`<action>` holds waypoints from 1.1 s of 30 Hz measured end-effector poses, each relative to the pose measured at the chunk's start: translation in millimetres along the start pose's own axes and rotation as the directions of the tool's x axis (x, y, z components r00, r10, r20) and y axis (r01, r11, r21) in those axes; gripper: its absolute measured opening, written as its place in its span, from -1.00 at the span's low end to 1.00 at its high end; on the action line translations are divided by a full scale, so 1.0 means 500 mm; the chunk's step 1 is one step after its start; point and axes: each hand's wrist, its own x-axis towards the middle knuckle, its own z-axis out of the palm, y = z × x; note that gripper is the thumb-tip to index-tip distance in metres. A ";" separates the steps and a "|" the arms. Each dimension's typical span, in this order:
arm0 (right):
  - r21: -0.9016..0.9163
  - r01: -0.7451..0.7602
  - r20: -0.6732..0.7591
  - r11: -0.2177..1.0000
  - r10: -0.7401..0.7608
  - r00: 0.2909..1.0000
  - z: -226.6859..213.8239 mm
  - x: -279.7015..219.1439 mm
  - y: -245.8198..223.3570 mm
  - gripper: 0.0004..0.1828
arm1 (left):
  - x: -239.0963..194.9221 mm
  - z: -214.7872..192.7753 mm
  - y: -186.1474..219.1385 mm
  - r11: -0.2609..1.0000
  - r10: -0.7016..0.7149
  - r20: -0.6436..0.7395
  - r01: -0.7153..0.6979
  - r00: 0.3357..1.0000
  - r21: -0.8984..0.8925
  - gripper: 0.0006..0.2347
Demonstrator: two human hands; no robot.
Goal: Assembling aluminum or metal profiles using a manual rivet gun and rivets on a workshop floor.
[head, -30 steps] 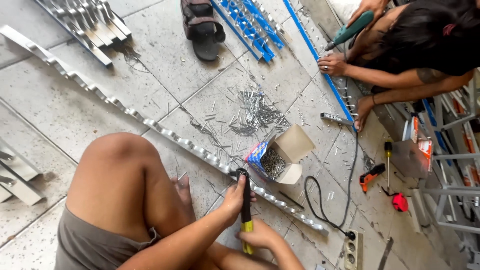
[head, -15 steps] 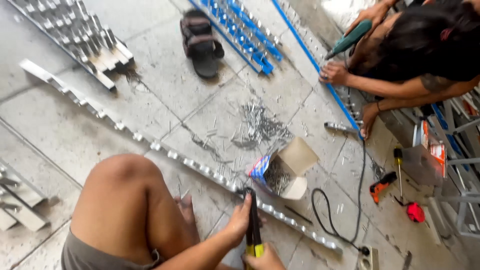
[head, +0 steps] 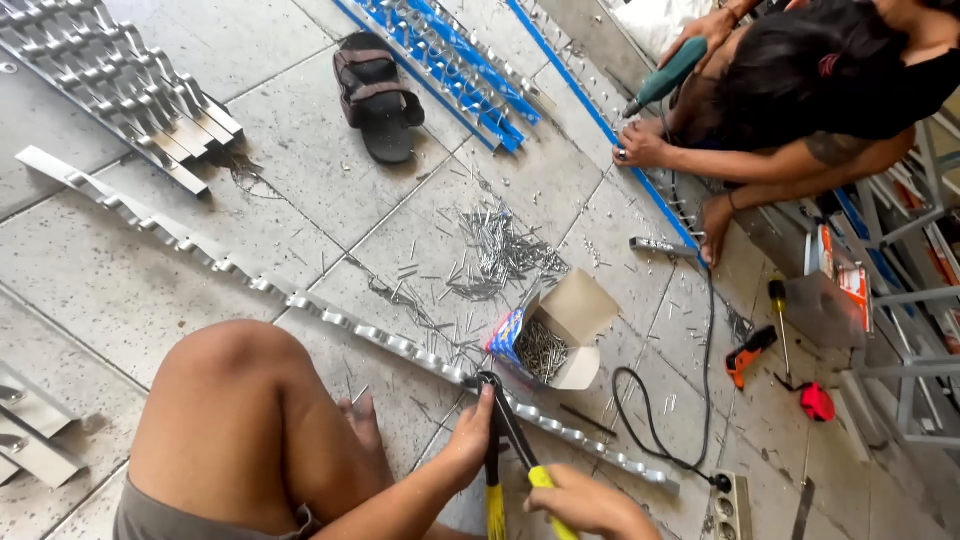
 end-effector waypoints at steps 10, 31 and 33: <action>0.474 -0.034 -0.368 0.880 0.232 0.900 0.246 0.312 0.095 -0.16 | -0.024 0.007 0.027 1.000 -0.014 -0.002 0.014 1.000 0.022 -0.46; 0.173 0.177 -0.290 0.969 -0.122 0.949 0.074 0.012 0.044 -0.63 | -0.027 0.008 0.060 0.868 0.343 0.152 -0.375 0.927 0.326 -0.68; 0.163 0.218 -0.264 0.962 -0.170 0.949 -0.005 -0.145 0.021 -0.68 | -0.083 0.013 0.127 0.863 0.356 0.281 -0.429 0.891 0.266 -0.58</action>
